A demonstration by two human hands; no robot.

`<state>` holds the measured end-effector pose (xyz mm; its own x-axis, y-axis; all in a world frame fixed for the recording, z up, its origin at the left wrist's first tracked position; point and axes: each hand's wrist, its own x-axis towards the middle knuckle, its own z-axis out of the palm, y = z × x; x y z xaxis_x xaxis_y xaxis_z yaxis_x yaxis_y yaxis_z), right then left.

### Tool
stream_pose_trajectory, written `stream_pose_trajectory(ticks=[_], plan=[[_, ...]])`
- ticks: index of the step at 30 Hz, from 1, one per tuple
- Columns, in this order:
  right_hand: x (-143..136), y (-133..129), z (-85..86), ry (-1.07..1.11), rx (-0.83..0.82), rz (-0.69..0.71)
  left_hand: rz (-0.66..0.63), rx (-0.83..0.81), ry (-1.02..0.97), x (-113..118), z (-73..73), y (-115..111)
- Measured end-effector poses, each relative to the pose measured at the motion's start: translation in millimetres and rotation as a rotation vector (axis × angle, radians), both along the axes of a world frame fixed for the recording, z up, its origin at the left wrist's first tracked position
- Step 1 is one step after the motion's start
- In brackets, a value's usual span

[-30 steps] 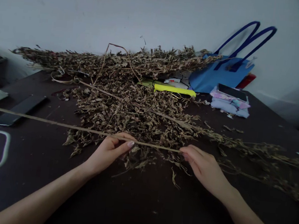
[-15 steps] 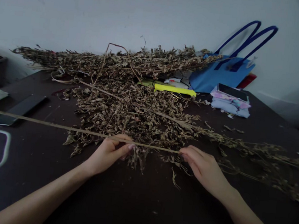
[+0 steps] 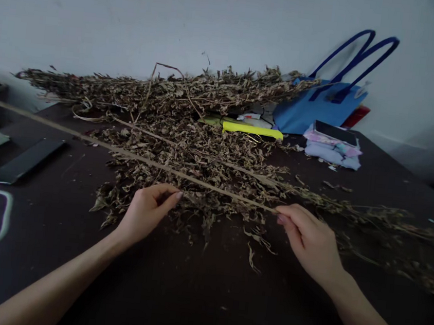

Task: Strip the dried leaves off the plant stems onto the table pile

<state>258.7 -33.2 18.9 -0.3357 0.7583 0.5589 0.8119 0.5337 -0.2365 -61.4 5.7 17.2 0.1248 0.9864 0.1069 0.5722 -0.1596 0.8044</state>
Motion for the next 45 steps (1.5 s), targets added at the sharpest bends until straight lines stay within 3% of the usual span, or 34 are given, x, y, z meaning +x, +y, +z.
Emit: stream_pose_trajectory(ticks=[8,12,14,19,24,29,35,41,43,45], plan=[[3,-3,4.0,0.066,0.052,-0.045,0.007,0.062,-0.142,2,6.0,-2],[2,-3,4.8,0.058,0.055,-0.048,0.033,0.234,-0.094,3,4.7,-6],[0,-3,4.2,0.043,0.045,-0.024,-0.034,0.380,0.002,5,3.5,-8],[-4,-3,-0.1,-0.012,0.046,0.016,-0.349,0.670,0.272,12,-1.1,-15],[-7,-3,-2.9,-0.027,0.041,0.041,-0.569,0.611,0.597,23,-5.5,-24],[-8,-3,-5.1,-0.041,0.017,0.072,-0.545,0.503,0.714,24,-15.6,-16],[-8,-2,-8.6,-0.062,-0.020,0.077,-0.345,0.558,0.584,11,-21.3,1],[-9,-2,-9.9,-0.039,-0.008,0.073,-0.278,0.631,0.285,20,-10.9,-16],[-10,-3,-9.7,-0.037,-0.003,0.077,-0.273,0.545,0.138,23,-6.1,-23],[-11,-4,-9.3,-0.035,-0.001,0.081,-0.272,0.336,-0.031,27,-2.0,-30]])
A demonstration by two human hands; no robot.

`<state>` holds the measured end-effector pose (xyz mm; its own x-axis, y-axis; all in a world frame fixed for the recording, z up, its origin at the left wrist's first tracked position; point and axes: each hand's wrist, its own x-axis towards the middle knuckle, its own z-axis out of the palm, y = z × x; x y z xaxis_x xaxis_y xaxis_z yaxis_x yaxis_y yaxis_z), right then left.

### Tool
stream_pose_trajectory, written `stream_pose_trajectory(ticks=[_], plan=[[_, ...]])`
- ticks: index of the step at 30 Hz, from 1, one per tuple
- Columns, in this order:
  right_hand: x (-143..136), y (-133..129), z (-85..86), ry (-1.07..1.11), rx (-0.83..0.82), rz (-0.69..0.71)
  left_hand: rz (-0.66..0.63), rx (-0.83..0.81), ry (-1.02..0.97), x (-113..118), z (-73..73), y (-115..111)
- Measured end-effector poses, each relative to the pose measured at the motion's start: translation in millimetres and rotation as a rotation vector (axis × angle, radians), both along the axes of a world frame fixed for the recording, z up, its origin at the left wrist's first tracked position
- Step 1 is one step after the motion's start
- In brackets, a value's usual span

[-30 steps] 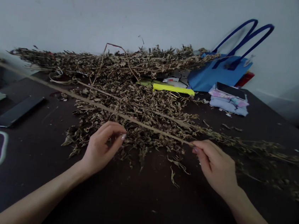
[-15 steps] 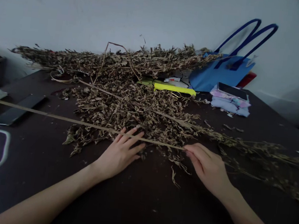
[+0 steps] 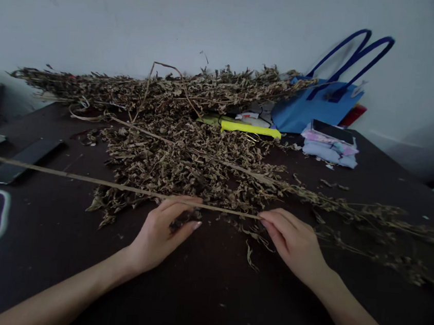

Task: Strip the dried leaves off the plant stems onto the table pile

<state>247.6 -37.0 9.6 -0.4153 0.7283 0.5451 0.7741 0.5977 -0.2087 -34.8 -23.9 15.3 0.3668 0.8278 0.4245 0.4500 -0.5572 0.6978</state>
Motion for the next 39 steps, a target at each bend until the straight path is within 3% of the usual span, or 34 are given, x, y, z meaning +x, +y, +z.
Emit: stream_pose_trajectory(ticks=[3,5,8,11,17,31,39], plan=[[-4,-3,0.6,-0.002,0.001,0.008,-0.044,-0.422,-0.270,6,2.3,-6],[-7,-5,0.6,-0.015,-0.006,0.026,-0.092,-0.610,-0.491,12,0.7,-8],[-13,-8,0.1,-0.033,-0.020,0.056,-0.141,-0.790,-0.742,19,-3.8,-8],[-17,-8,-0.8,-0.034,-0.023,0.066,-0.143,-0.895,-0.823,22,-7.8,-8],[-16,-7,-3.5,-0.023,-0.033,0.071,-0.132,-0.902,-0.810,21,-12.6,-8],[-15,-7,-4.9,-0.007,-0.036,0.065,-0.045,-0.751,-0.439,14,-6.5,-2],[-16,-10,-3.4,-0.054,0.038,0.072,-0.120,-0.922,-0.651,16,-13.2,-4]])
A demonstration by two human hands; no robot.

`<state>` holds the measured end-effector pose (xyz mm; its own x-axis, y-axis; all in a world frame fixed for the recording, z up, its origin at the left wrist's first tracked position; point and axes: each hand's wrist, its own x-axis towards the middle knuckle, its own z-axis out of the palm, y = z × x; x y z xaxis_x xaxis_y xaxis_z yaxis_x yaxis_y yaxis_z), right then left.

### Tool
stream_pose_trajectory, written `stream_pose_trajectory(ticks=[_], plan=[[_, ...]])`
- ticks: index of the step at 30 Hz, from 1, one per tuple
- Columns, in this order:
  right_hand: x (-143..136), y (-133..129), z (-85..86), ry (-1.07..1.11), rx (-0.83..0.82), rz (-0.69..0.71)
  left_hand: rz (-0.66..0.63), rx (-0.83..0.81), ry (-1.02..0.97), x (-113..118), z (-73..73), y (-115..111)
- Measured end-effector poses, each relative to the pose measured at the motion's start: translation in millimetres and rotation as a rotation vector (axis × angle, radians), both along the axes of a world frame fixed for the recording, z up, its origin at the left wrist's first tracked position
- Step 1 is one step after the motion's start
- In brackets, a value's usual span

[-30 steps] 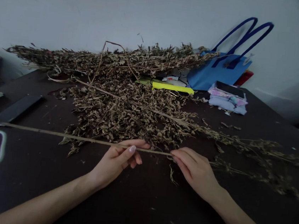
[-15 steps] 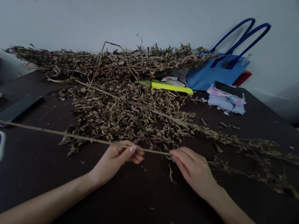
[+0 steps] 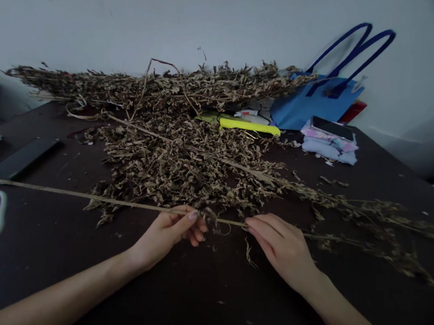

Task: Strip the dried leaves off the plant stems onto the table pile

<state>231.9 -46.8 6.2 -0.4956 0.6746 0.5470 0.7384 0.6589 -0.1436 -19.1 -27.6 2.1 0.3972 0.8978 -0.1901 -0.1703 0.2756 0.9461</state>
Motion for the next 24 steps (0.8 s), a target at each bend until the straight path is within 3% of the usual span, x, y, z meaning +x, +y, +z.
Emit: stream_pose_trajectory(ticks=[8,16,19,24], plan=[[5,1,7.9,-0.011,0.015,-0.015,0.094,0.002,0.023,-7,8.1,9],[50,-1,47.3,0.149,-0.113,-0.212,0.151,0.012,-0.014,-20,13.6,21],[68,-1,53.0,0.020,-0.186,-0.239,0.185,0.041,-0.016,-26,13.0,26],[89,5,45.7,-0.202,-0.372,-0.227,0.268,0.094,0.003,-37,20.6,36]])
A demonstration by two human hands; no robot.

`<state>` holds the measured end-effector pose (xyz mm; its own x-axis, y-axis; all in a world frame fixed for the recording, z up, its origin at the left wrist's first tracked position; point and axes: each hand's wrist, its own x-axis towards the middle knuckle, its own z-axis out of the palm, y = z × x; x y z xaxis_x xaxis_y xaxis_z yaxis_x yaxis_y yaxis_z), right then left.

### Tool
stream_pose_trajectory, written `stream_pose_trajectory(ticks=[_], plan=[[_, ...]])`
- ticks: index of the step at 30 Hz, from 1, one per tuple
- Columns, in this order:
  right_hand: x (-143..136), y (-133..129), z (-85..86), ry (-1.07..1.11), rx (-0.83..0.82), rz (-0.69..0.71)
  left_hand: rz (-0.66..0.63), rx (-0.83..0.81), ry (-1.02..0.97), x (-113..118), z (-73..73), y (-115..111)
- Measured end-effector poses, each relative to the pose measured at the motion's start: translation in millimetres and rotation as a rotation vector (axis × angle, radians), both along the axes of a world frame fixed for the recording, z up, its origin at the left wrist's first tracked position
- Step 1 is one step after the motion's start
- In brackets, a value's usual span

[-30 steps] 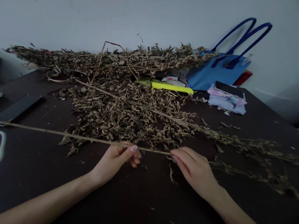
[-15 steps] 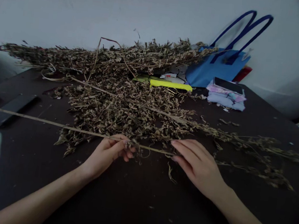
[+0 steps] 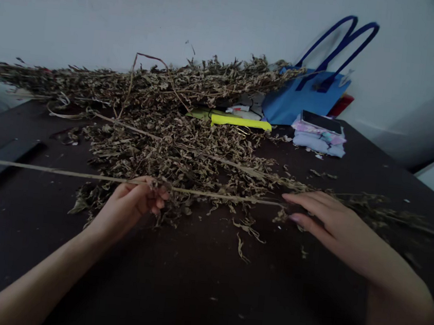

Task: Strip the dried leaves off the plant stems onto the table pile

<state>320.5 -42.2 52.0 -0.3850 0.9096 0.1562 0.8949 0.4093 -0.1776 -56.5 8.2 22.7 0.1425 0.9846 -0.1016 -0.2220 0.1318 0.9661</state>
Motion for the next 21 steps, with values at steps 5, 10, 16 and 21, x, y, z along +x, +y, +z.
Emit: stream_pose_trajectory(ticks=[5,10,16,21], plan=[[2,5,-5.5,0.022,0.044,-0.057,0.048,0.034,-0.052,-13,7.9,11],[-10,9,-8.1,0.092,0.063,0.027,0.072,0.027,-0.055,-16,8.0,16],[-28,10,-14.0,0.115,0.181,0.106,-0.056,0.002,-0.076,-8,2.6,7],[-34,10,-19.6,0.082,0.259,0.115,-0.107,-0.036,-0.055,-6,3.8,3]])
